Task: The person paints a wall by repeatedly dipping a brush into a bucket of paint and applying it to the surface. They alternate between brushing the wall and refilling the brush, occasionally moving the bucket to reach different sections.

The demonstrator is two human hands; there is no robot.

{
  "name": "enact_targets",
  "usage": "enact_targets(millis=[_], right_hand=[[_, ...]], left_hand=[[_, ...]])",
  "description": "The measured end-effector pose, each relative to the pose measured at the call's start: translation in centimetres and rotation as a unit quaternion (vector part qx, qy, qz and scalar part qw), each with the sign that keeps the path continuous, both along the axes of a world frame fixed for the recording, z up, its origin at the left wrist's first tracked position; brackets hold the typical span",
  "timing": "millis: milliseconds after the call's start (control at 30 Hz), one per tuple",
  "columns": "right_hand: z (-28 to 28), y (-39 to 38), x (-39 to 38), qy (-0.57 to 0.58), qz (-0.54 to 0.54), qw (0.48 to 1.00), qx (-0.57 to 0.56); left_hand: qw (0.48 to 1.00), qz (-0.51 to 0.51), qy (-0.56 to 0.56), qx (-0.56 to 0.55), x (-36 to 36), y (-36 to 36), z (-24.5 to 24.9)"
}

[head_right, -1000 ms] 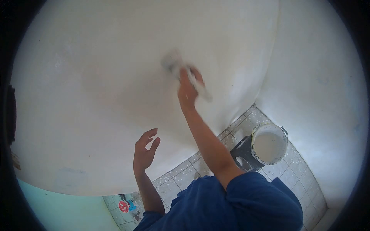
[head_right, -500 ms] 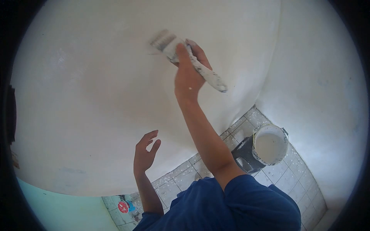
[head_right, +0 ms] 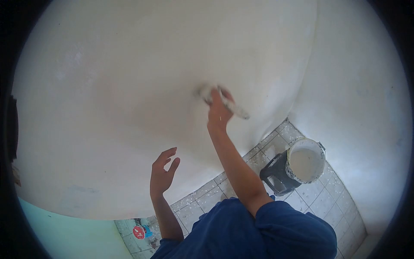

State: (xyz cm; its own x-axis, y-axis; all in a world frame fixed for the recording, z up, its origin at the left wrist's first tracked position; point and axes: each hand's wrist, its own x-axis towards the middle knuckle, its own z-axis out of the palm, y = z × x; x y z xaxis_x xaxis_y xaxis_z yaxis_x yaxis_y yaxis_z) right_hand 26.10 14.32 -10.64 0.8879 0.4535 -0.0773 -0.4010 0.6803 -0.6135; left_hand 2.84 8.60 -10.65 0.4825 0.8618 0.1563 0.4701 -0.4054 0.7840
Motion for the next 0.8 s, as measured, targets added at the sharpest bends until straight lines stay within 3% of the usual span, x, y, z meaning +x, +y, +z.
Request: enact_targets(millis=[67,167,233,300,367,467,567,667,700,800], right_hand=[[7.4,-1.2,-0.3,-0.059,-0.008,0.995,0.074],[9.0,-1.0,-1.8,-0.135,-0.059,0.985,0.085],[-0.9,1.5,-2.2,-0.168,-0.035,0.985,0.017],[-11.0,1.2,-3.5,-0.22,-0.119,0.959,-0.137],[-19.9,0.2,-4.1,-0.066,-0.043,0.981,-0.176],[-21.7,-1.7,-4.1,0.054,-0.023,0.974,-0.22],[-11.0,0.8,-4.2,0.032,-0.022,0.992,-0.123],[3.7,-0.9,-5.2,-0.05,-0.014,0.998,0.028],[6.3,-1.4,-5.7,-0.081,-0.02,0.994,0.072],[6.9,-1.3,-7.2,-0.15,-0.069,0.985,0.057]], left_hand=[[1.0,-0.002,0.001,-0.007,-0.3,0.1,0.2],[1.0,-0.001,-0.01,-0.007,-0.8,0.0,0.1],[1.0,-0.001,-0.028,0.006,-1.5,0.3,-0.4],[0.999,-0.004,-0.03,0.015,-2.4,0.4,-0.5],[0.999,0.0,-0.031,0.012,-3.4,-0.2,-0.7],[1.0,0.002,-0.027,0.012,-4.7,-0.1,-0.6],[1.0,-0.005,-0.023,0.004,-5.6,-0.3,-0.9],[1.0,-0.015,-0.02,-0.005,-6.0,-0.5,-1.2],[1.0,-0.016,-0.022,-0.007,-6.1,-0.7,-1.2],[1.0,-0.015,-0.02,-0.014,-6.5,-0.5,-2.0]])
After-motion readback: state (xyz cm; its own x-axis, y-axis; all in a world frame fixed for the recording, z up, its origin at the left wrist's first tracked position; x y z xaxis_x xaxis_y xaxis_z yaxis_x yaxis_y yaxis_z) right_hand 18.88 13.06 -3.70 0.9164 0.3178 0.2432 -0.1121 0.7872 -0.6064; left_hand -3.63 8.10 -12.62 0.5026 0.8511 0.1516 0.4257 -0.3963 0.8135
